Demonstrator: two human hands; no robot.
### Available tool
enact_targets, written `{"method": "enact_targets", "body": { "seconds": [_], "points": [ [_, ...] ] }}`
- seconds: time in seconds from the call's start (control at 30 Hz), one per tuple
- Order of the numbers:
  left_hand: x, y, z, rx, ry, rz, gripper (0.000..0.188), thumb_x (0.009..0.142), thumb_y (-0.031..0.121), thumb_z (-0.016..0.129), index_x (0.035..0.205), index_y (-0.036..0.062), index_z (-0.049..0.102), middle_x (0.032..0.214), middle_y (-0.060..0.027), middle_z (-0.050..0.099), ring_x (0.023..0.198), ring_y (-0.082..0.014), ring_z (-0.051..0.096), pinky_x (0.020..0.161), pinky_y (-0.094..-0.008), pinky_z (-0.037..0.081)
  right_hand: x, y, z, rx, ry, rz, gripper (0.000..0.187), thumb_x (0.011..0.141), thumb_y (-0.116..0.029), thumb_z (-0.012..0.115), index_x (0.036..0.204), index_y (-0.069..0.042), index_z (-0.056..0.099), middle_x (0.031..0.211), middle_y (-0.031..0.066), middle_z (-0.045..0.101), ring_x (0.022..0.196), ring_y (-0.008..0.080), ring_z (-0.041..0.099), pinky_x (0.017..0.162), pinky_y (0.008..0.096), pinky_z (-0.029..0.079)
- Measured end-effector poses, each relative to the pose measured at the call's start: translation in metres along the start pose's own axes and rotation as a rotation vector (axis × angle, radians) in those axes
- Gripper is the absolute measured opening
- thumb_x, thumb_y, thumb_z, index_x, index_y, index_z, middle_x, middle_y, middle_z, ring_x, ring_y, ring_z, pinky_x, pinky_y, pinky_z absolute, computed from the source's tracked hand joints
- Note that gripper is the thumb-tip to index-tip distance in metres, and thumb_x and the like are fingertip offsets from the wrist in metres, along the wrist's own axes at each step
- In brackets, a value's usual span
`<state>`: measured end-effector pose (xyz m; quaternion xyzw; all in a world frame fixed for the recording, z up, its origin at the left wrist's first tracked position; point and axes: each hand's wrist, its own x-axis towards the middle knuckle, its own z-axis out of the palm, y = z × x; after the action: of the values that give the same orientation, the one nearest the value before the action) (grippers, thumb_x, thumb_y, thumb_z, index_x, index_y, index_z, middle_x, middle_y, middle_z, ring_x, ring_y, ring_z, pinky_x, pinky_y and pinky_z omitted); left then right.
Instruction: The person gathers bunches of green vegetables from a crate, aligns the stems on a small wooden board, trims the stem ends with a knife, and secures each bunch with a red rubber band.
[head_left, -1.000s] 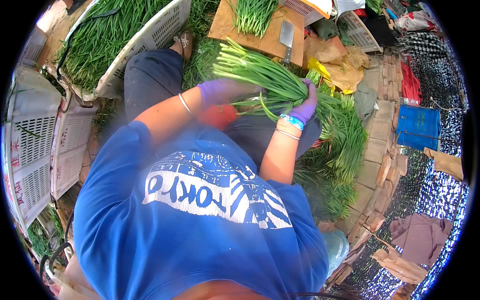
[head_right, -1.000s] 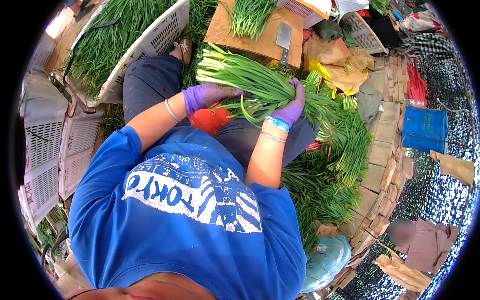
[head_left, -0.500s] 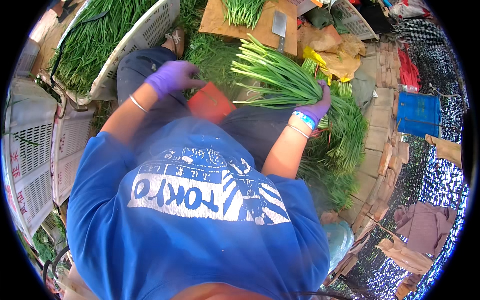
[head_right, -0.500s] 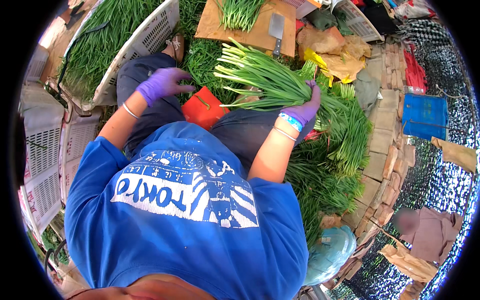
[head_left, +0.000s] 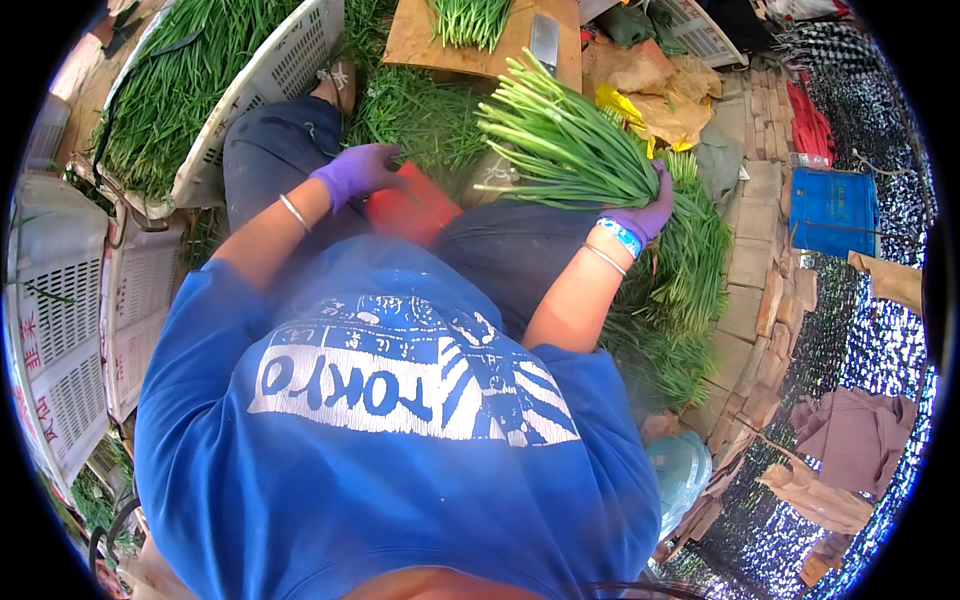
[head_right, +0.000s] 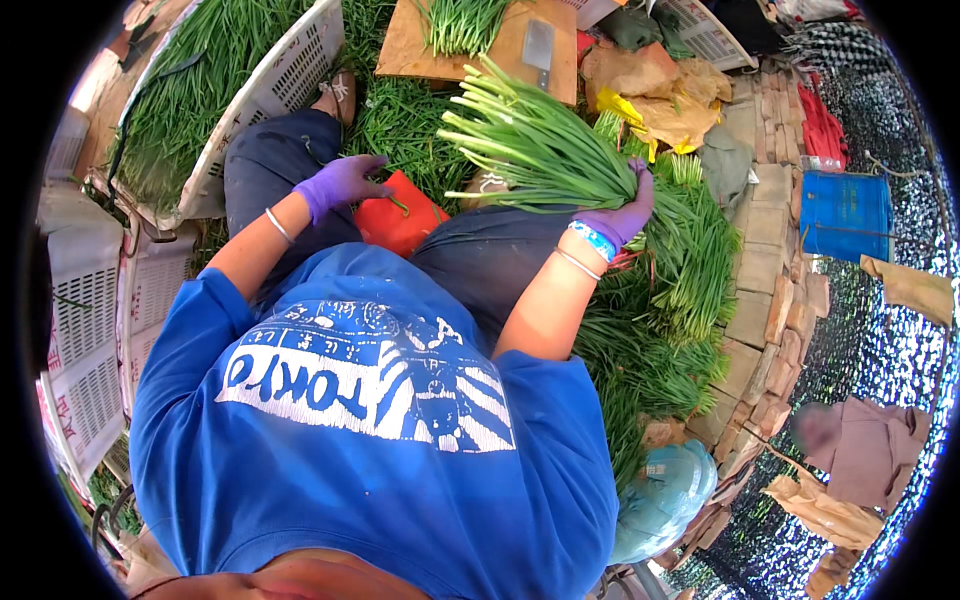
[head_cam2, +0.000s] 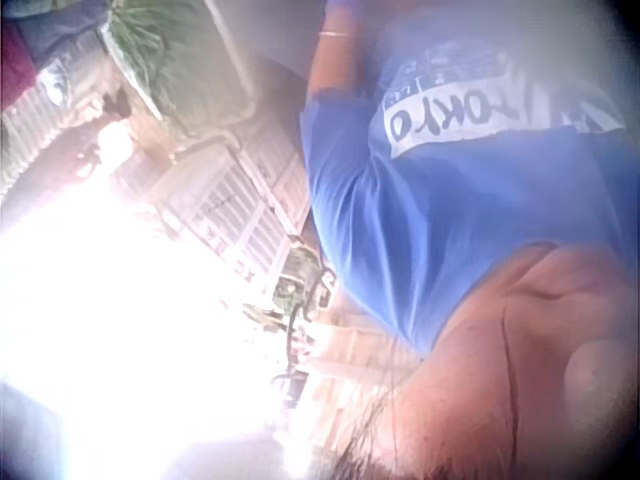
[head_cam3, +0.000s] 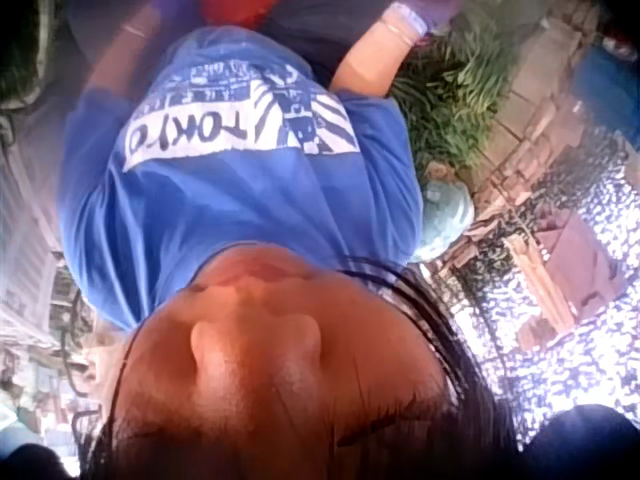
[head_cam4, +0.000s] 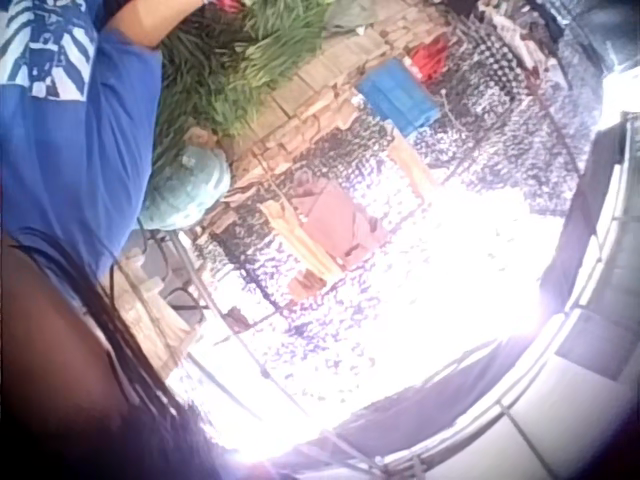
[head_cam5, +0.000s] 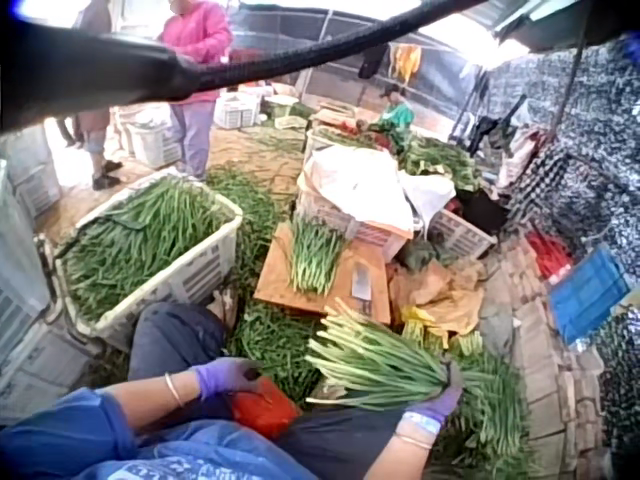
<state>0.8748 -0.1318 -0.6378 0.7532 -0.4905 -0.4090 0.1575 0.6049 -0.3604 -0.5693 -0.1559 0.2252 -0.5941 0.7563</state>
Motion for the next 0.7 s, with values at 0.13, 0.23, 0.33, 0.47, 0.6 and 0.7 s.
{"method": "enact_targets", "body": {
  "seconds": [0.13,0.23,0.33,0.47,0.6,0.7],
  "points": [
    [0.029,0.033,0.027,-1.148,-0.272,0.424,0.067,0.079,0.020,0.062,0.134,0.0036,0.027,0.124,-0.0130,0.046,0.109,-0.0165,0.047,0.094,-0.0296,0.035,-0.004,0.017,0.010,-0.048,0.132,0.064,0.016,0.084,-0.017,0.045,0.086,-0.007,0.057,0.086,0.0077,0.062,0.082,0.0257,0.059,0.079,0.0467,0.046],
    [0.025,0.060,0.025,-1.139,-0.210,0.503,0.032,0.080,0.015,0.059,0.107,-0.0017,0.055,0.099,-0.0129,0.061,0.088,-0.0213,0.061,0.084,-0.0317,0.044,0.000,0.023,0.008,-0.062,0.160,0.117,0.016,0.083,-0.018,0.045,0.085,-0.007,0.058,0.085,0.0082,0.062,0.082,0.0262,0.059,0.078,0.0464,0.046],
    [0.011,0.060,0.012,-1.100,-0.228,0.421,0.027,0.083,0.019,0.054,0.090,-0.0066,0.061,0.086,-0.0163,0.064,0.072,-0.0199,0.062,0.068,-0.0291,0.050,-0.001,0.012,0.002,-0.038,0.102,0.095,0.016,0.083,-0.018,0.045,0.084,-0.007,0.058,0.084,0.0083,0.062,0.082,0.0262,0.059,0.078,0.0449,0.047],
    [0.011,0.005,-0.007,-0.843,-0.319,0.475,0.034,0.081,0.025,0.056,0.098,-0.0041,0.060,0.095,-0.0160,0.063,0.083,-0.0199,0.061,0.080,-0.0290,0.046,-0.005,-0.005,-0.005,0.008,-0.019,0.053,0.016,0.083,-0.017,0.045,0.084,-0.007,0.057,0.087,0.0077,0.062,0.084,0.0253,0.058,0.080,0.0439,0.045],
    [-0.006,0.032,-0.025,0.597,0.089,-0.015,0.088,0.070,0.037,0.069,0.135,0.0033,0.021,0.129,-0.0240,0.037,0.117,-0.0307,0.042,0.098,-0.0372,0.033,0.005,-0.002,0.000,0.107,-0.010,0.057,0.016,0.082,-0.020,0.045,0.082,-0.007,0.056,0.087,0.0080,0.061,0.085,0.0267,0.057,0.082,0.0434,0.044],
    [0.055,0.006,0.040,-0.938,-0.162,0.285,0.079,0.073,0.026,0.069,0.137,0.0111,0.023,0.130,-0.0130,0.041,0.117,-0.0234,0.042,0.099,-0.0353,0.031,-0.003,0.018,0.021,-0.018,0.080,0.051,0.017,0.082,-0.019,0.044,0.083,-0.007,0.056,0.087,0.0089,0.061,0.084,0.0269,0.057,0.081,0.0440,0.045]
  ]
}}
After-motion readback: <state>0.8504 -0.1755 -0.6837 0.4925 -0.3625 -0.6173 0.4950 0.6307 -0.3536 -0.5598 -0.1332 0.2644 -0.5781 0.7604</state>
